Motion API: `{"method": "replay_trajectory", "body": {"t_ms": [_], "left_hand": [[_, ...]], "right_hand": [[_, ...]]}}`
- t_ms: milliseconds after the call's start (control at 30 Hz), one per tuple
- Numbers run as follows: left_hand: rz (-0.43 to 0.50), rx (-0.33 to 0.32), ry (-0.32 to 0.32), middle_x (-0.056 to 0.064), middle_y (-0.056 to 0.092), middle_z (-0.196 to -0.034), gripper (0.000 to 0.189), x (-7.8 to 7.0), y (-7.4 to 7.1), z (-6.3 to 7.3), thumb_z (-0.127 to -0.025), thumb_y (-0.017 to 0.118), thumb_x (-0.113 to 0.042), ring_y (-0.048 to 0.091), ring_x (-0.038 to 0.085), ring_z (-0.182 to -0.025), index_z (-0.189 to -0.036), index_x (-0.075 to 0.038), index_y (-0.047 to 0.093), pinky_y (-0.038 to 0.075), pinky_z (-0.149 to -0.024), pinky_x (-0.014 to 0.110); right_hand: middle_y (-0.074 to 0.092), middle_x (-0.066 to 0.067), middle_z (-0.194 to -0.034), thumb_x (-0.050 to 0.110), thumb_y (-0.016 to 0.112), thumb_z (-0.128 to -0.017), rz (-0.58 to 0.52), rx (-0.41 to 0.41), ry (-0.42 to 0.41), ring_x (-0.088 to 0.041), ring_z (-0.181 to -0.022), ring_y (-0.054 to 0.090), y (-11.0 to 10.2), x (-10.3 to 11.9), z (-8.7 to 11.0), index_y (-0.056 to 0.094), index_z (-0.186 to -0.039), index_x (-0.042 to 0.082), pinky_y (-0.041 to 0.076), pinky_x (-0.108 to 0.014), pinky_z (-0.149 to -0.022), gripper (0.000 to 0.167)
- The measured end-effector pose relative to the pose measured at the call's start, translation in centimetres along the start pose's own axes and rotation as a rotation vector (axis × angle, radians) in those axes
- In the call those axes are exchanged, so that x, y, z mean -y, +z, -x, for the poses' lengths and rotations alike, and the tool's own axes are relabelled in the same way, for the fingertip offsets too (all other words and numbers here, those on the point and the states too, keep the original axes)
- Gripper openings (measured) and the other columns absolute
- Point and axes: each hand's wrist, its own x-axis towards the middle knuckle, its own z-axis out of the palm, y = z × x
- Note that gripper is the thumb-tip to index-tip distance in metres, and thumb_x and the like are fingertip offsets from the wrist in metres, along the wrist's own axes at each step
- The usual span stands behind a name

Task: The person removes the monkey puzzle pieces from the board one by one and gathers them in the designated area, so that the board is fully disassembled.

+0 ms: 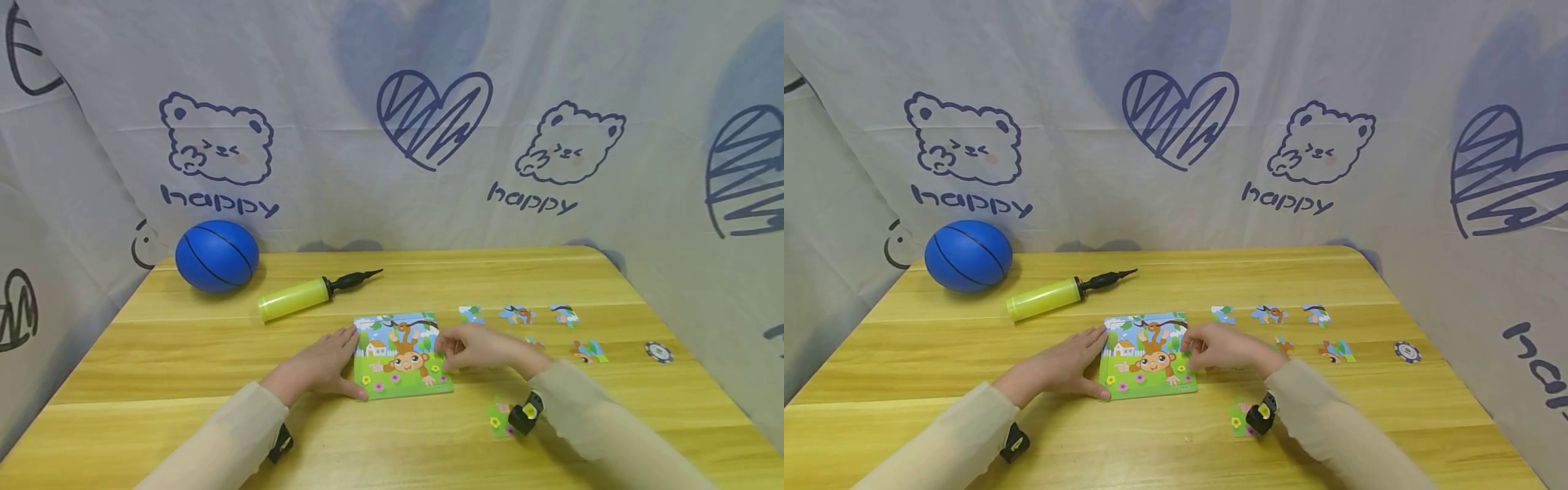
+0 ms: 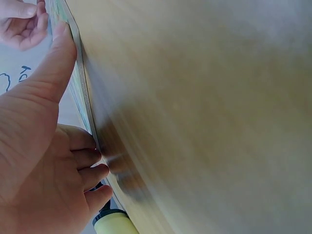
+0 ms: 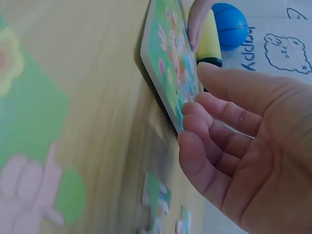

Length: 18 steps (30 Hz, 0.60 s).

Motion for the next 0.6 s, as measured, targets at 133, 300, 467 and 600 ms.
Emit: {"method": "replay_trajectory", "body": {"t_ms": [133,300,467,600], "left_hand": [[0.002,0.001,-0.001,0.021,0.011,-0.15,0.105,0.0,0.0,0.0,-0.074,0.064,-0.059,0.011,0.034,-0.136,-0.143,0.006,0.018,0.013,-0.11,0.043],[0.002,0.0,-0.001,0.021,0.011,-0.15,0.105,0.0,0.1,0.0,-0.074,0.064,-0.059,0.011,0.034,-0.136,-0.143,0.006,0.019,0.013,-0.11,0.043],[0.003,0.001,-0.002,0.021,0.011,-0.15,0.105,0.0,0.1,0.0,-0.074,0.064,-0.06,0.012,0.033,-0.136,-0.143,0.006,0.018,0.013,-0.11,0.043],[0.006,0.001,-0.004,0.021,0.011,-0.15,0.105,0.0,0.1,0.0,-0.074,0.064,-0.059,0.012,0.033,-0.136,-0.144,0.006,0.018,0.013,-0.11,0.043]], "right_hand": [[0.055,-0.001,-0.072,0.008,0.065,-0.084,0.028,-0.011,0.017,-0.009,-0.054,0.043,0.5,0.2,-0.8,0.059,-0.104,0.003,0.037,-0.02,-0.047,0.022],[0.053,0.0,-0.069,0.008,0.065,-0.084,0.028,-0.008,0.012,-0.008,-0.052,0.04,1.0,0.1,-1.5,0.059,-0.103,0.003,0.034,-0.019,-0.046,0.02],[0.052,-0.001,-0.069,0.007,0.065,-0.084,0.021,-0.021,0.047,-0.009,-0.051,0.039,1.3,0.0,-1.9,0.058,-0.101,0.003,0.033,-0.02,-0.044,0.019],[0.052,-0.002,-0.069,0.005,0.064,-0.085,0.002,-0.026,0.065,-0.01,-0.05,0.04,1.4,0.1,-1.9,0.057,-0.101,0.003,0.033,-0.021,-0.043,0.017]]}}
